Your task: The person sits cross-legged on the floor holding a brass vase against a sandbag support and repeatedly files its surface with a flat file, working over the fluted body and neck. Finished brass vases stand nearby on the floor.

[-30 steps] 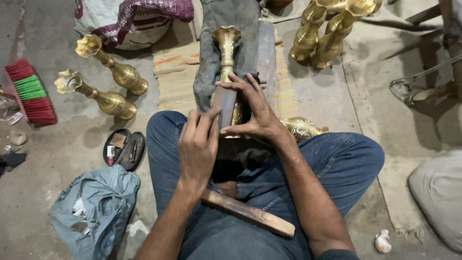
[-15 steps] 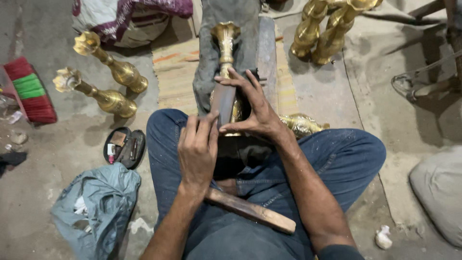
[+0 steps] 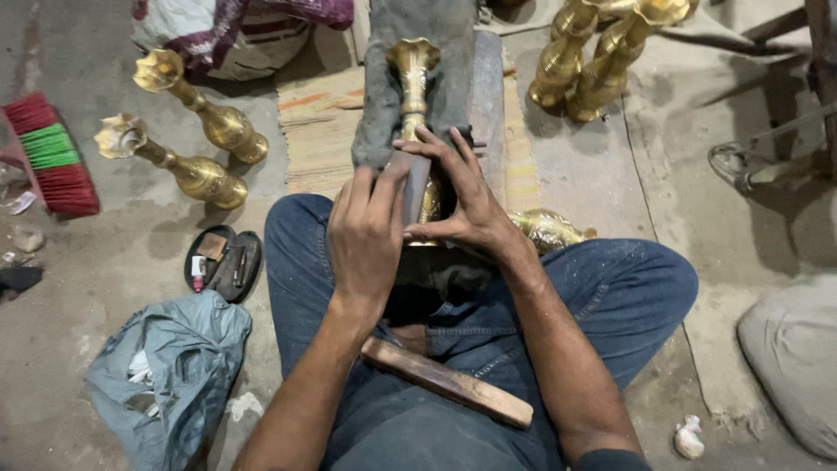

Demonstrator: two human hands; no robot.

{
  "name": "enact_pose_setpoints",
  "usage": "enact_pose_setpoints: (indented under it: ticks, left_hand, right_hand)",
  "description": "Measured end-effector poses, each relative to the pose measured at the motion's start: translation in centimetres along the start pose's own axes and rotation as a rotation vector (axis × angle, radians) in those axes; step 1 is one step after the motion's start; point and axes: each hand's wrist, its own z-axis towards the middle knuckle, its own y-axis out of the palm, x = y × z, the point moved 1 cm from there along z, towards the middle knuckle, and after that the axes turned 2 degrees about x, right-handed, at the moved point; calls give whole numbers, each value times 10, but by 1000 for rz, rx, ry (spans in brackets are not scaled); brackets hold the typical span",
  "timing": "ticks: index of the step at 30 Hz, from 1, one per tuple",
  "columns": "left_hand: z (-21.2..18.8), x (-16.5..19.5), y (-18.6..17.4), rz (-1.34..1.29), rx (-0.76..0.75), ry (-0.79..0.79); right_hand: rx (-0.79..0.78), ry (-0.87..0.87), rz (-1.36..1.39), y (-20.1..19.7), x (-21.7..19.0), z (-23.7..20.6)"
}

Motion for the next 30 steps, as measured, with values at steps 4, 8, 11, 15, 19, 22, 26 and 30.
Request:
enact_pose_setpoints:
  ticks: [4,8,11,15,19,22,26,30]
  left_hand:
    - [4,6,-7,-41,-20,-44]
    - [10,13,-14,-70,-47,-61]
    - [19,13,-13,-36,-20,-54]
    - [19,11,-14,-37,9,3]
    - [8,9,-16,70,18,-41]
    - [8,5,-9,86,50,-27]
    - [6,-3,0,73,57,8]
    - [-10,-4,-3,89,24,-33]
  right_hand:
    - [1,-3,6,0,-1,0]
    - [10,7,7,-2,-3,-1]
    - [-15,0,10,-2,-4,1]
    - [7,-1,-22,-1,-5,1]
    - [14,11,-11,0,-3,-1]
    - [6,4,-13,0,-2,1]
    - [8,24,6,0,-3,0]
    - [8,25,9,0,-2,-1]
